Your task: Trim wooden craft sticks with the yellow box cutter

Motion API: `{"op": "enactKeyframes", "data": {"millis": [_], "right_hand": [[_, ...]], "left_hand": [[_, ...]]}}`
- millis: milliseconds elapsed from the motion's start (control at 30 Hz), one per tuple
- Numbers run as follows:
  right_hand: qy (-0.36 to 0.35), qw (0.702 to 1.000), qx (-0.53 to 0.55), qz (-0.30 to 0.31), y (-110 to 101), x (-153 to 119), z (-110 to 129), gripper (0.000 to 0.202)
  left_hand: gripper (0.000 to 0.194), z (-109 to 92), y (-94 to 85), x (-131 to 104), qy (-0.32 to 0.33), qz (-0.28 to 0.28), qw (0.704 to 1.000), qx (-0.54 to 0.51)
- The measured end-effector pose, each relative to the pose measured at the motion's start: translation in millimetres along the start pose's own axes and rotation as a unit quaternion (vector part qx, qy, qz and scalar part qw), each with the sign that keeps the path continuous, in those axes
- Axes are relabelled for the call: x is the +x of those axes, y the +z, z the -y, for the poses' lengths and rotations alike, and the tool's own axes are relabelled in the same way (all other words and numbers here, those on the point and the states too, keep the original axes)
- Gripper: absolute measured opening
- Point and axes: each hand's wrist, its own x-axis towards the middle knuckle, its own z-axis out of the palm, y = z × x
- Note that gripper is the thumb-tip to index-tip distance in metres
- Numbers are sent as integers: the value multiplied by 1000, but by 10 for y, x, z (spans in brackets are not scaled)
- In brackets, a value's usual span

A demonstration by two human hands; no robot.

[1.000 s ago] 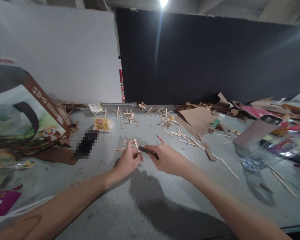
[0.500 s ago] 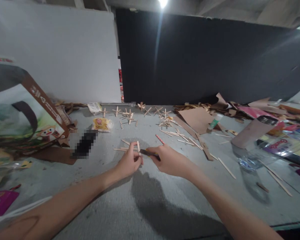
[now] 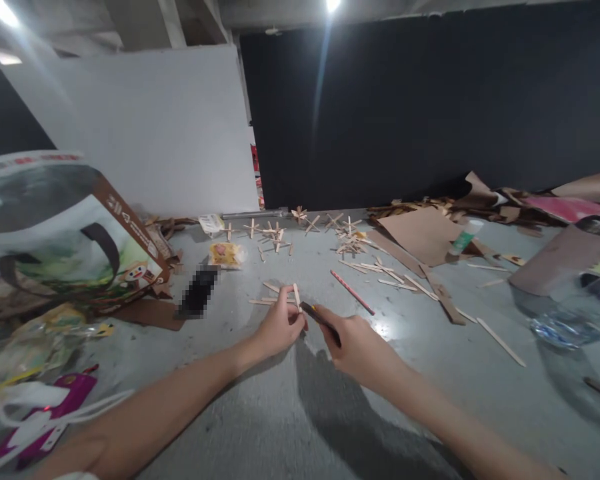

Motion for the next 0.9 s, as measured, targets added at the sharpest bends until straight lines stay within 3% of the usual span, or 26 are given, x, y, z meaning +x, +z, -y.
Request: {"op": "enactKeyframes", "data": {"millis": [233,400,467,733,900], "right_hand": [[-54,998,12,15,-242,126,34,25],[11,997,65,-40,70,-13,35,39],[33,998,49,-33,130,-49,48,45],[-42,999,0,26,-290,222,61,22],[29,999,-19,14,-10,89,113,36]], "left_hand": [[53,11,-19,11,11,4,1000,-2],[52,24,-30,38,6,-11,1000,2],[53,18,-31,41,4,-1,1000,0],[50,12,-46,68,0,1,1000,-2],[50,33,-57,80,-5,-9,1000,-14]]}}
